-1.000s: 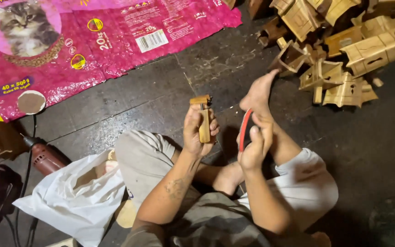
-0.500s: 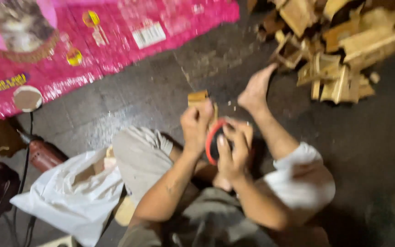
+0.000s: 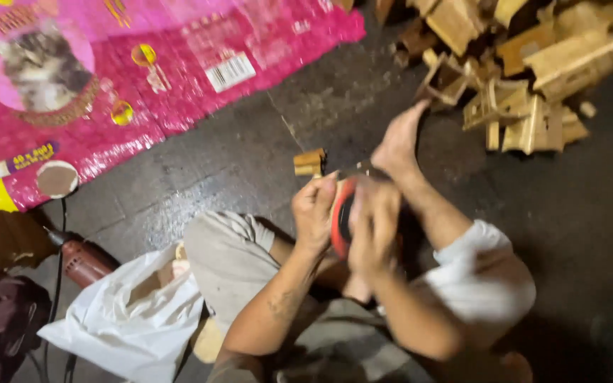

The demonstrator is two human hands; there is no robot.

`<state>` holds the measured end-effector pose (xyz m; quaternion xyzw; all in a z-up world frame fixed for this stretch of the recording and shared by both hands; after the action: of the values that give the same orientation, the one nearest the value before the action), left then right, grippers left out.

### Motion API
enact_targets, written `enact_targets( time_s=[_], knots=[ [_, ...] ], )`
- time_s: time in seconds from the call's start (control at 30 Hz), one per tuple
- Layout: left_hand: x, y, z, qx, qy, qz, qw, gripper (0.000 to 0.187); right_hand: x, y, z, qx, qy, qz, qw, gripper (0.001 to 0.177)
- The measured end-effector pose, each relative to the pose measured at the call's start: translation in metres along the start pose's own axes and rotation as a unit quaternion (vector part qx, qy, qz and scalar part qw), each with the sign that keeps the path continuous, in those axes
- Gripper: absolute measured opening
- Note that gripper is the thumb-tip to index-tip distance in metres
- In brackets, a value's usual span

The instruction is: The person sits on the floor and sands small wooden pieces using a handheld sanding disc. They handle the pieces one at a time, rubbing the sanding disc against the surfaces and edges, then placing the finished pieces on the floor.

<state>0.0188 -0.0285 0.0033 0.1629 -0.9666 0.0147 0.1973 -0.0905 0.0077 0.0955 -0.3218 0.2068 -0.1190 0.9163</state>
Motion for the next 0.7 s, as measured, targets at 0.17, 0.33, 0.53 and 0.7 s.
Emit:
enact_targets(
  time_s=[0.17,0.33,0.53,0.7],
  knots=[
    [0.002,0.016,0.011,-0.005,-0.04,0.018,0.999,0.029,-0.005,-0.007,-0.027,-0.014,-0.034,-0.046,0.998,0.018],
    [0.006,0.01,-0.023,0.032,-0.084,0.02,0.996,0.031,-0.005,0.025,-0.024,0.037,-0.06,-0.058,0.996,0.024],
    [0.025,0.012,-0.015,-0.005,0.06,0.055,0.997,0.029,-0.009,-0.027,-0.058,-0.006,-0.041,-0.068,0.997,0.02],
    [0.018,-0.007,-0.013,-0.085,0.285,0.062,0.953,0.036,-0.013,0.02,-0.047,0.037,-0.07,-0.058,0.995,0.026]
  ],
)
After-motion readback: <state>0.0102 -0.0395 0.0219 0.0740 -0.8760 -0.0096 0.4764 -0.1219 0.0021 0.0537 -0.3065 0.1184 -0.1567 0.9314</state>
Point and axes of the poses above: each hand's wrist, its own y-axis away from the middle knuckle, its own x-axis out of the palm, z = x × y, the point moved 4 cm from there along -y, towards the middle knuckle, and after that the axes turned 5 degrees about -x, right-handed, at the moved point
